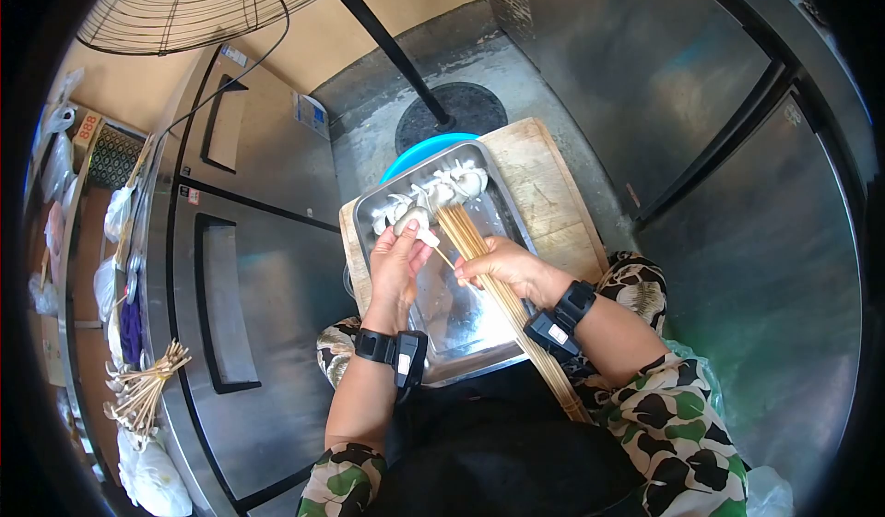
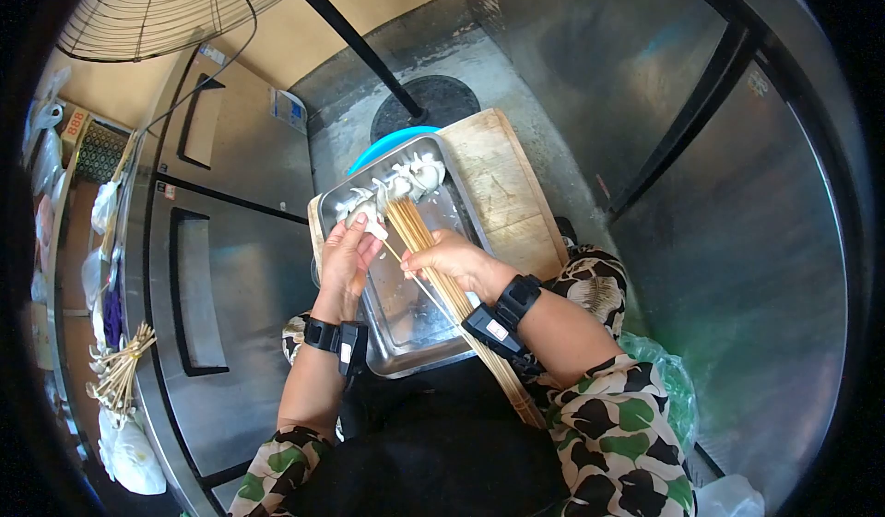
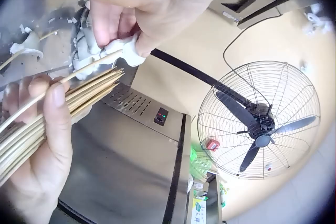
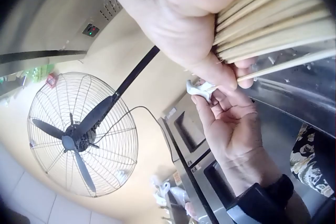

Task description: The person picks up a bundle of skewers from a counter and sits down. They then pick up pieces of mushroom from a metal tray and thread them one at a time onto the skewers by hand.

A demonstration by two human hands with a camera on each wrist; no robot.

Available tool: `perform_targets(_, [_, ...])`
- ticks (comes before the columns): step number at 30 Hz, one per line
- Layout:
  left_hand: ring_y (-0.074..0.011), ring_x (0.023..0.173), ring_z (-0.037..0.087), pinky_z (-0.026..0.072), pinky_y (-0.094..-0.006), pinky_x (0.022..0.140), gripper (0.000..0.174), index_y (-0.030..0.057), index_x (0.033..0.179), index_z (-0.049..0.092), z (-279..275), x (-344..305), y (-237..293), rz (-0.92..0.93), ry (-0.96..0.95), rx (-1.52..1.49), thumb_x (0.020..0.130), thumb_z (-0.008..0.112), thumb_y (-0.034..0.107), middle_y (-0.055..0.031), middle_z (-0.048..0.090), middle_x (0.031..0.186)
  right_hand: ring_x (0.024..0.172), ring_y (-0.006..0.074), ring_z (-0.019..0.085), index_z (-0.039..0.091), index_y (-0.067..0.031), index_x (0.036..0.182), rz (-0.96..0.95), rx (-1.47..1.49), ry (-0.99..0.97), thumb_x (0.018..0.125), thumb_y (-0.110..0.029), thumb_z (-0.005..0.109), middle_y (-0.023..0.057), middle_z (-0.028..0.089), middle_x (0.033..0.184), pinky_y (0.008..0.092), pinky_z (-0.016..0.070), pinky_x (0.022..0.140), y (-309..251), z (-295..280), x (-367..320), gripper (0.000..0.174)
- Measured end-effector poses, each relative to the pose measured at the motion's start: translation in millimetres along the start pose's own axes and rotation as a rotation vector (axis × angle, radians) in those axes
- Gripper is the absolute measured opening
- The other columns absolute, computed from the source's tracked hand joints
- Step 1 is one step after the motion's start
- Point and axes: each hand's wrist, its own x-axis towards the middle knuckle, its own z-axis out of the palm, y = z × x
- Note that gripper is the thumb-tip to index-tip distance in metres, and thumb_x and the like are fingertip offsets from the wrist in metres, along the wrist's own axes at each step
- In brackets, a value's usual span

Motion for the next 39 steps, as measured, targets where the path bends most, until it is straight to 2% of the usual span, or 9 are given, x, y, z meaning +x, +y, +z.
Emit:
perform_targets(3, [-0.0121,0.079,0.062,0.0499,-0.0217,0.066,0.019,0.0089,0.099,0.057,3.0,-1.1,-1.1,0.034,0.037,0.003,0.083,0.063,0.017,-0.0029,0.063,0.093,0.053,0.0114,0.056,0.056,0.0022,0.084,-0.02,0.011,-0.01,0.072,-0.001,0.067,0.0111,0.062,0.068,0.0197,0.0432,0.048,1.7,-1.7,1.6,0.017])
perform_targets(6, [-0.0149,0.082,0.063,0.0511,-0.0234,0.067,0.016,0.0091,0.098,0.056,-1.0,0.5,-3.6,0.059,0.047,0.082,0.084,0.061,0.017,-0.005,0.064,0.093,0.053,0.0113,0.056,0.056,0.0017,0.084,-0.017,-0.002,-0.031,0.072,-0.002,0.068,0.0111,0.062,0.068,0.0195,0.0432,0.048,3.6,-3.8,3.4,0.017])
perform_targets(9, [-0.0129,0.08,0.062,0.0497,-0.0233,0.068,0.017,0.0093,0.098,0.056,-2.5,-1.7,-11.6,0.099,0.007,0.145,0.084,0.062,0.017,-0.0035,0.064,0.092,0.052,0.0112,0.055,0.056,0.0011,0.083,-0.02,0.006,-0.049,0.072,-0.003,0.068,0.0112,0.062,0.068,0.0196,0.0428,0.047,4.7,-5.6,6.0,0.017])
perform_targets(13, [-0.0082,0.073,0.059,0.0491,-0.0218,0.064,0.017,0.0085,0.093,0.058,12.5,-17.2,-21.9,0.098,0.006,0.083,0.08,0.067,0.013,-0.0006,0.063,0.083,0.05,0.0105,0.054,0.056,0.0008,0.084,0.0,0.058,-0.01,0.072,-0.003,0.069,0.0118,0.062,0.068,0.0196,0.0424,0.045,2.8,-7.0,8.7,0.018])
perform_targets(19, [-0.0081,0.073,0.058,0.0484,-0.0212,0.065,0.013,0.0111,0.09,0.056,4.2,-19.1,-25.0,0.043,0.018,0.106,0.081,0.065,0.014,-0.0003,0.063,0.086,0.052,0.0105,0.055,0.056,0.0008,0.083,0.018,0.06,-0.045,0.073,-0.001,0.067,0.0113,0.061,0.068,0.0207,0.0434,0.047,5.7,-8.9,6.9,0.015])
perform_targets(28, [-0.0085,0.073,0.058,0.0488,-0.0208,0.065,0.013,0.0085,0.087,0.057,-5.0,-17.5,-32.2,-0.031,0.027,0.078,0.08,0.066,0.014,-0.0017,0.062,0.083,0.053,0.0132,0.055,0.055,0.0007,0.088,0.009,-0.129,-0.062,0.071,0.005,0.065,0.0107,0.06,0.066,0.0234,0.0451,0.049,13.3,-9.9,-5.5,0.02])
perform_targets(34, [-0.0075,0.07,0.057,0.0477,-0.0188,0.063,0.014,0.0082,0.088,0.057,2.6,-25.0,-50.5,-0.172,-0.019,0.146,0.081,0.066,0.017,-0.0011,0.061,0.081,0.052,0.0142,0.056,0.054,0.0012,0.09,0.02,-0.146,0.071,0.069,0.007,0.065,0.0104,0.059,0.065,0.0253,0.0452,0.048,12.7,-15.5,-1.7,0.025])
perform_targets(37, [-0.0069,0.068,0.056,0.0484,-0.0199,0.067,0.017,0.0094,0.091,0.056,0.7,-20.1,-56.7,-0.219,-0.025,0.157,0.082,0.065,0.019,0.0001,0.061,0.081,0.058,0.011,0.056,0.051,0.0004,0.1,-0.001,-0.266,0.043,0.069,0.005,0.066,0.0074,0.059,0.071,0.0229,0.0465,0.049,14.7,-22.5,0.5,0.035])
perform_targets(39, [-0.0064,0.069,0.056,0.0481,-0.0195,0.068,0.017,0.0097,0.092,0.056,-0.1,-18.6,-62.8,-0.241,-0.021,0.153,0.082,0.065,0.02,0.0003,0.06,0.081,0.058,0.0107,0.056,0.051,0.0005,0.1,-0.085,-0.48,0.183,0.07,0.004,0.065,0.0063,0.058,0.072,0.0228,0.0468,0.05,13.2,-23.3,-3.7,0.033])
